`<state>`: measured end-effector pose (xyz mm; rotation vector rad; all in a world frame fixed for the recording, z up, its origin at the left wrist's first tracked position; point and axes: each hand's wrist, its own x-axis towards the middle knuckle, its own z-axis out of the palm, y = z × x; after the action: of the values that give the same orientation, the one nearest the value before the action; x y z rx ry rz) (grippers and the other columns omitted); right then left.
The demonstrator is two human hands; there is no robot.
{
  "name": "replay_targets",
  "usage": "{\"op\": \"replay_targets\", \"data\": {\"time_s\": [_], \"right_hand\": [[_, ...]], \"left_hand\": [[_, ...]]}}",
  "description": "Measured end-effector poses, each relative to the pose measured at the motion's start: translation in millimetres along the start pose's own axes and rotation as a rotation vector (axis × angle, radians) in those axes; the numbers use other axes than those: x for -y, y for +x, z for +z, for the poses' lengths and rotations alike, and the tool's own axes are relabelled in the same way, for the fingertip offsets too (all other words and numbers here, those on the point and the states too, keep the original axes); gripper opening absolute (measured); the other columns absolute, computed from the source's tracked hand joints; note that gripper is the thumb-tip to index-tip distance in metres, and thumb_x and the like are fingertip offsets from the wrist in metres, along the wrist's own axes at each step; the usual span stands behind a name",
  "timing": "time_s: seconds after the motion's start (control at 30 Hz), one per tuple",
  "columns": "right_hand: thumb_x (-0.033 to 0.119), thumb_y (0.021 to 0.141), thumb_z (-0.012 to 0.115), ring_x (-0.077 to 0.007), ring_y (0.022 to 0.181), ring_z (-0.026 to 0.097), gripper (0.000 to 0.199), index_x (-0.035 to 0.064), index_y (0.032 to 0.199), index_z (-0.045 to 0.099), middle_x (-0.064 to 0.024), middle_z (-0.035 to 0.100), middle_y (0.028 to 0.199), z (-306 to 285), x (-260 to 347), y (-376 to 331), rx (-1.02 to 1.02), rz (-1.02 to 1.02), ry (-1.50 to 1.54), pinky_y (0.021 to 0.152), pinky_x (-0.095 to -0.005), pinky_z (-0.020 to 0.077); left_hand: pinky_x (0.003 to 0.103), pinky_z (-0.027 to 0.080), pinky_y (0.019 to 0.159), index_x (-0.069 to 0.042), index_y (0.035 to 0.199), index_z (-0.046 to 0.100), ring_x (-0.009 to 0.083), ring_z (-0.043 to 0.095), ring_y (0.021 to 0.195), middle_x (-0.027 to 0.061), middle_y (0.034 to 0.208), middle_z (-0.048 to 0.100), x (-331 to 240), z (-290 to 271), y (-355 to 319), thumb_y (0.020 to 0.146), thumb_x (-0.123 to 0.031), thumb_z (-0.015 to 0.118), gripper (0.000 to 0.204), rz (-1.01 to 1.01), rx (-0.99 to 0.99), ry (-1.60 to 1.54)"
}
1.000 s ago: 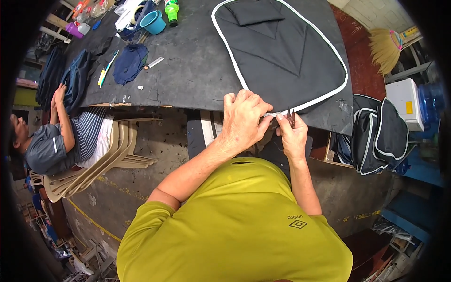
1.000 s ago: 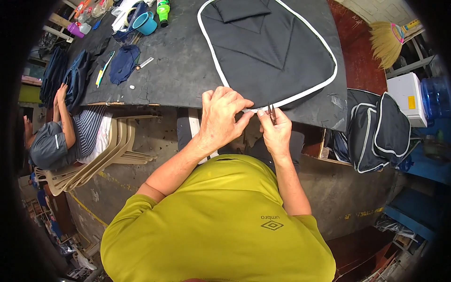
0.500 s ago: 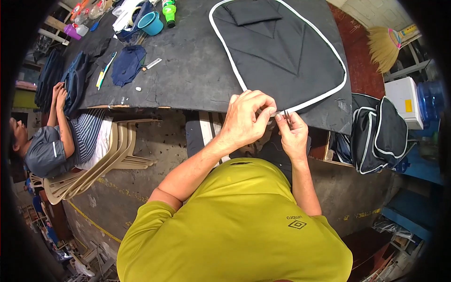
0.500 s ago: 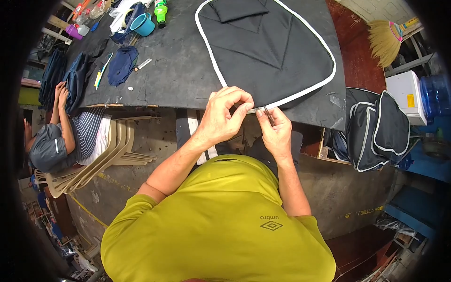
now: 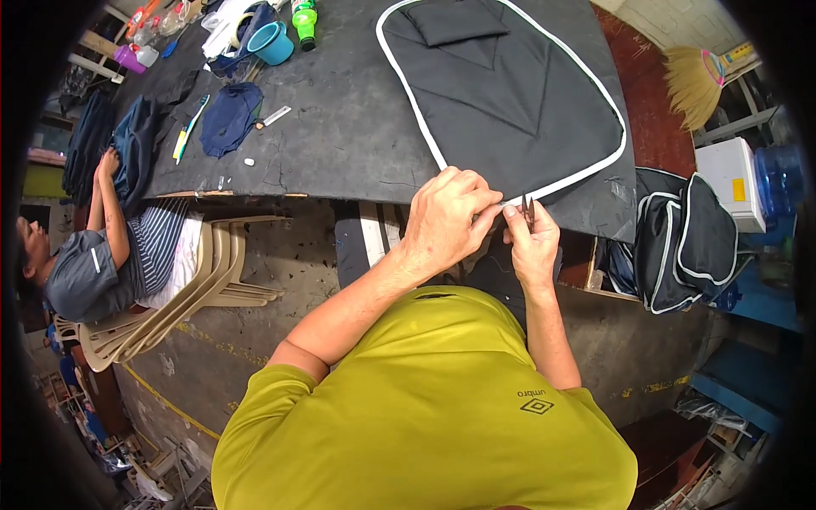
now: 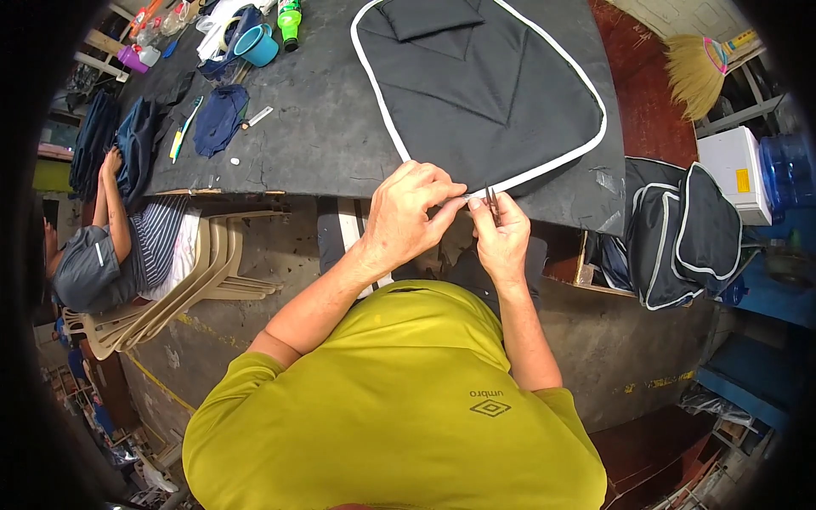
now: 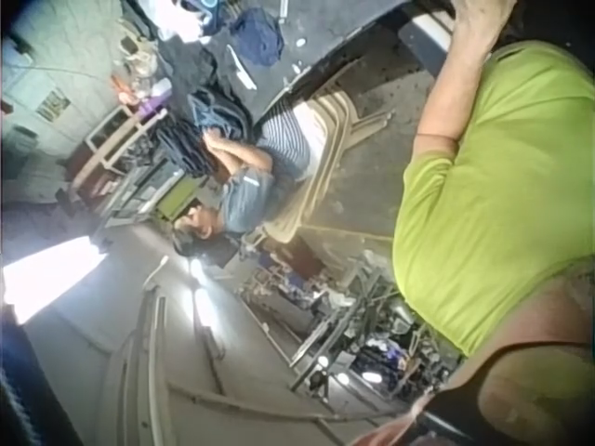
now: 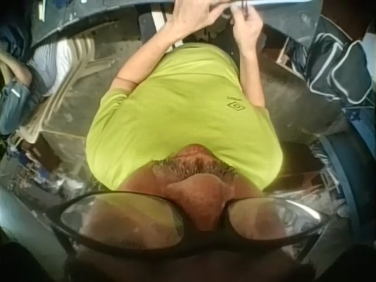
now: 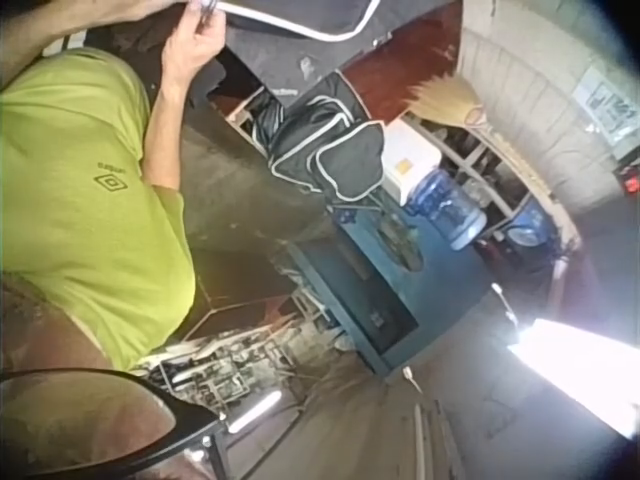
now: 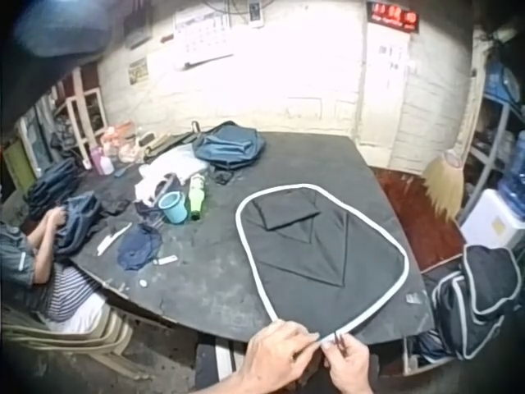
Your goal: Inspecting a backpack for quality control, checking seams and zippers, and turning it inside out.
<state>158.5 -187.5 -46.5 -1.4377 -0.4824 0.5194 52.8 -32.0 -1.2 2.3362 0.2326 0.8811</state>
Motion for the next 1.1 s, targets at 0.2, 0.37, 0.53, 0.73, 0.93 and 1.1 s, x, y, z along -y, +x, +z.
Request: {"op": "replay_targets", "data": {"time_s": [0.2,0.37,0.53,0.73,0.93,1.1], "right_hand": [[0.004,0.107,0.073,0.0003,0.076,0.054,0.007,0.0001,0.102,0.074,0.0073,0.068,0.087,-1.7,8.3,0.3,0.024,-0.072,-0.09,0.066,-0.0205,0.0434],[0.005,0.107,0.074,0.0002,0.076,0.053,0.009,0.0002,0.1,0.074,0.0074,0.068,0.087,1.5,17.4,0.6,0.016,-0.057,-0.132,0.066,-0.0212,0.0429],[0.005,0.108,0.073,0.0004,0.076,0.054,0.006,0.0008,0.104,0.073,0.0077,0.068,0.087,1.6,20.8,-1.1,0.017,-0.065,-0.164,0.066,-0.0217,0.0433],[0.015,0.109,0.074,-0.0078,0.08,0.058,0.027,0.0002,0.128,0.062,-0.0018,0.068,0.089,-5.6,65.1,-21.3,-0.056,-0.11,-0.511,0.072,-0.0262,0.0483],[0.008,0.097,0.087,-0.0068,0.07,0.06,0.029,0.0,0.117,0.068,-0.0037,0.072,0.085,-5.6,64.6,-26.9,-0.063,-0.296,-0.658,0.063,-0.0254,0.0506],[0.007,0.094,0.09,-0.0084,0.067,0.064,0.027,0.0013,0.112,0.071,-0.0084,0.077,0.088,3.7,57.9,-22.3,-0.109,-0.41,-0.733,0.061,-0.0274,0.0519]], "left_hand": [[0.041,0.05,0.074,-0.01,0.092,0.079,0.0235,0.071,0.087,0.0014,0.09,0.072,-6.4,1.8,1.3,0.087,-0.013,0.084,0.007,0.088,0.009,0.199],[0.04,0.054,0.069,-0.006,0.093,0.076,0.0268,0.07,0.071,0.0072,0.092,0.073,-3.9,1.9,4.9,0.091,-0.01,0.079,0.006,-0.313,0.065,-0.309],[0.027,0.045,0.066,-0.001,0.102,0.076,0.0064,0.057,0.077,-0.0004,0.091,0.069,4.9,-1.3,9.6,0.102,-0.014,0.075,0.013,-0.482,0.196,-0.513],[0.026,0.046,0.066,-0.002,0.102,0.076,0.0056,0.056,0.077,-0.0013,0.093,0.069,6.0,-5.9,10.4,0.102,-0.017,0.076,0.015,-0.527,0.215,-0.55],[0.026,0.046,0.066,-0.002,0.099,0.075,0.005,0.055,0.074,-0.0014,0.091,0.067,7.6,-1.7,7.8,0.101,-0.016,0.076,0.015,-0.519,0.184,-0.538],[0.025,0.046,0.065,-0.001,0.097,0.075,0.0048,0.056,0.074,-0.0012,0.092,0.066,7.4,1.7,4.7,0.1,-0.012,0.076,0.011,-0.478,0.156,-0.563]]}}
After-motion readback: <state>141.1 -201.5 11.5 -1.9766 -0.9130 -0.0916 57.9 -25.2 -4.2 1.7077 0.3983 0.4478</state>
